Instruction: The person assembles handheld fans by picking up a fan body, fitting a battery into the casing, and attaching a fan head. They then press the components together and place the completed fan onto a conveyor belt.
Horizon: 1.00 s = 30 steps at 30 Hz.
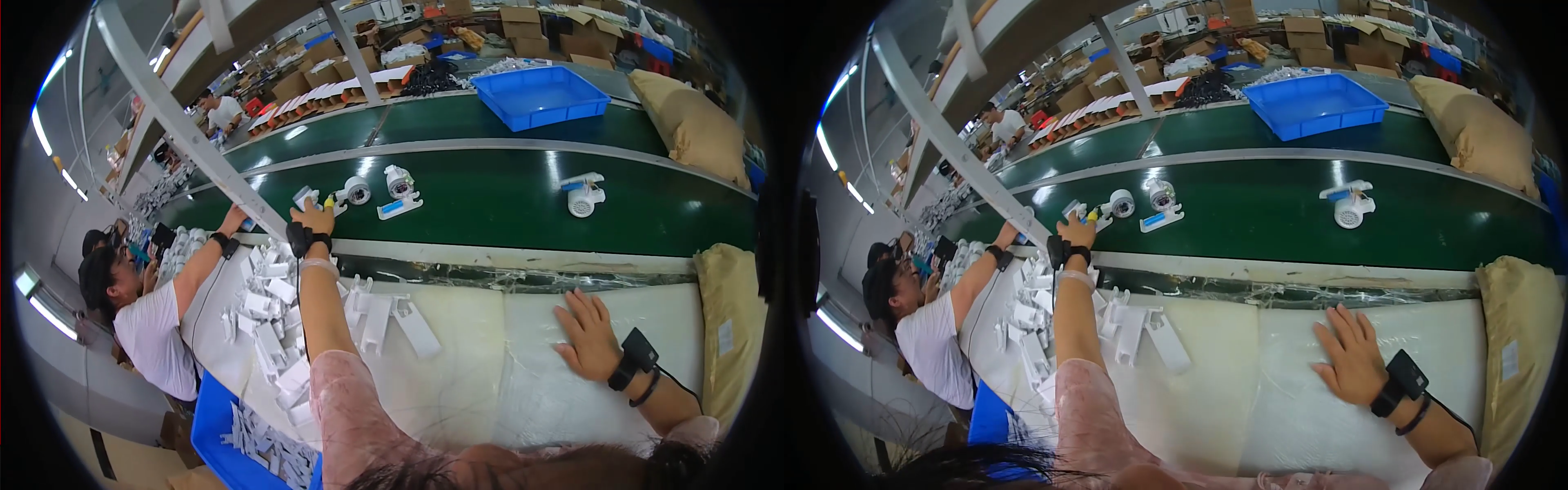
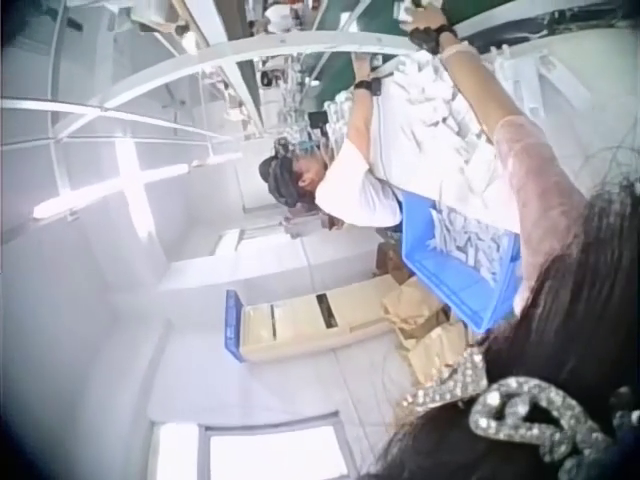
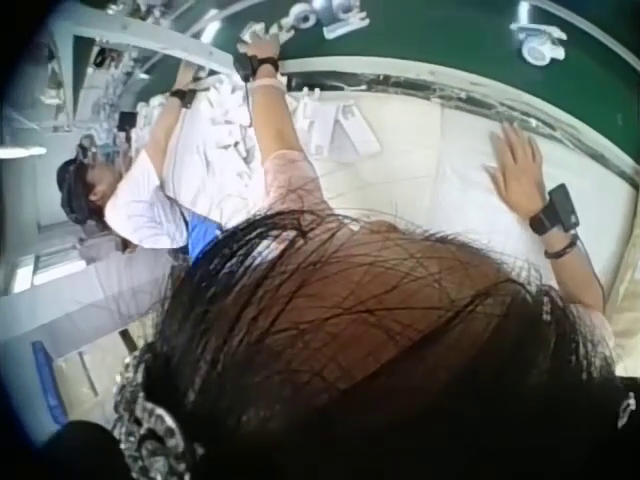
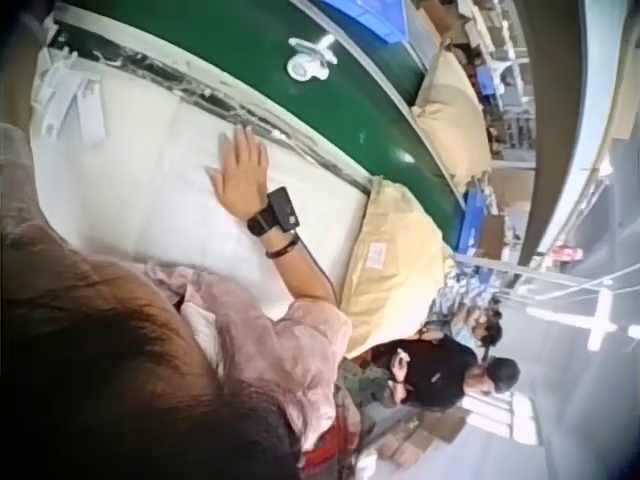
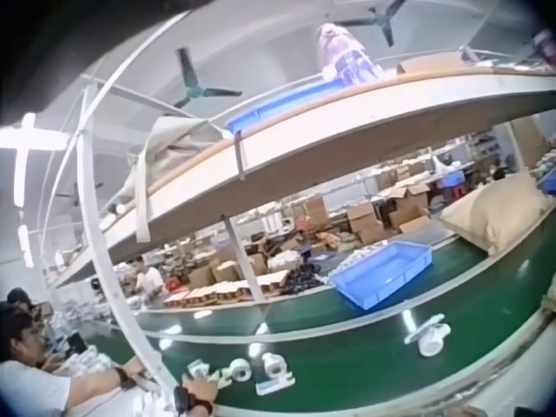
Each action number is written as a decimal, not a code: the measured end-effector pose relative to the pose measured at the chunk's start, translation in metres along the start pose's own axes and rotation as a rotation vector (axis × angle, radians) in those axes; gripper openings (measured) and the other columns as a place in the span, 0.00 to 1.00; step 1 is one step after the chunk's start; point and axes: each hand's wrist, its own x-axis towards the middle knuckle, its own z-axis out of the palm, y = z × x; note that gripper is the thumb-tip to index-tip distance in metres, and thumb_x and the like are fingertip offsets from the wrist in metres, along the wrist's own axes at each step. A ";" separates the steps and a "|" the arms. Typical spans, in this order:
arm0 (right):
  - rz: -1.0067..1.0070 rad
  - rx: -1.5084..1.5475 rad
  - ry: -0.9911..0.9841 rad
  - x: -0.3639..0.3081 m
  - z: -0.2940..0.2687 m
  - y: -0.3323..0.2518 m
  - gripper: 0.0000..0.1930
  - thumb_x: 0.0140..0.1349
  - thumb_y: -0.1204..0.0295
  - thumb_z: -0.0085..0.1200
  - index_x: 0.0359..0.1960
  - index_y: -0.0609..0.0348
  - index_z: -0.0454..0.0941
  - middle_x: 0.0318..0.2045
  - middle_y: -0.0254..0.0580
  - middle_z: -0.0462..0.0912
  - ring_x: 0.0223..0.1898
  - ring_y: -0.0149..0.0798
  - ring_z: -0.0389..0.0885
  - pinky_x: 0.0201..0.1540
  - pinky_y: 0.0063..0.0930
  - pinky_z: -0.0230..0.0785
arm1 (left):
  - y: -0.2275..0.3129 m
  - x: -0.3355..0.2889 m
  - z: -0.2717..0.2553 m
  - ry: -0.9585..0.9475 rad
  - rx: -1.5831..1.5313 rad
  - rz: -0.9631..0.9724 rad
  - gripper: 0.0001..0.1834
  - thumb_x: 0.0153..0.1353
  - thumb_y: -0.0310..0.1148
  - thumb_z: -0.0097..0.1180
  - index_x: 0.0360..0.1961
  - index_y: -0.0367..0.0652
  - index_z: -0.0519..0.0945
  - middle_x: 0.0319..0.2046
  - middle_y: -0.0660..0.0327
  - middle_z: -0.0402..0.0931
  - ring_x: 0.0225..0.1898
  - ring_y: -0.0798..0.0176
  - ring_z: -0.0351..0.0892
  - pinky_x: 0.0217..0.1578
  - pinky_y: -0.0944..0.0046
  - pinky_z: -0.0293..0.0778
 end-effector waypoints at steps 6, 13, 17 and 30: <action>-0.015 -0.042 -0.061 0.013 -0.006 -0.008 0.32 0.53 0.62 0.57 0.59 0.66 0.65 0.62 0.65 0.61 0.66 0.63 0.55 0.67 0.58 0.42 | -0.035 0.047 0.054 -0.140 -0.016 0.162 0.33 0.60 0.62 0.43 0.55 0.50 0.77 0.51 0.41 0.75 0.51 0.40 0.75 0.52 0.46 0.68; -0.025 0.000 -0.045 0.016 -0.004 -0.014 0.32 0.54 0.61 0.57 0.59 0.63 0.66 0.62 0.63 0.62 0.66 0.61 0.56 0.67 0.57 0.43 | 0.044 0.039 0.077 -0.425 -0.017 0.542 0.34 0.55 0.63 0.45 0.45 0.44 0.82 0.42 0.48 0.81 0.44 0.40 0.79 0.47 0.48 0.72; -0.001 0.004 0.011 0.009 -0.002 -0.007 0.30 0.56 0.58 0.56 0.59 0.60 0.67 0.62 0.61 0.63 0.66 0.60 0.58 0.67 0.55 0.44 | 0.117 -0.023 0.058 -0.485 0.060 0.564 0.32 0.46 0.61 0.59 0.43 0.45 0.82 0.43 0.51 0.81 0.44 0.45 0.80 0.49 0.51 0.73; -0.041 0.078 0.176 -0.008 0.008 0.007 0.26 0.61 0.58 0.54 0.57 0.59 0.70 0.61 0.56 0.66 0.65 0.54 0.60 0.67 0.50 0.47 | 0.183 -0.183 -0.079 -1.073 -0.744 0.337 0.09 0.60 0.29 0.52 0.39 0.38 0.80 0.26 0.66 0.76 0.22 0.74 0.74 0.24 0.74 0.71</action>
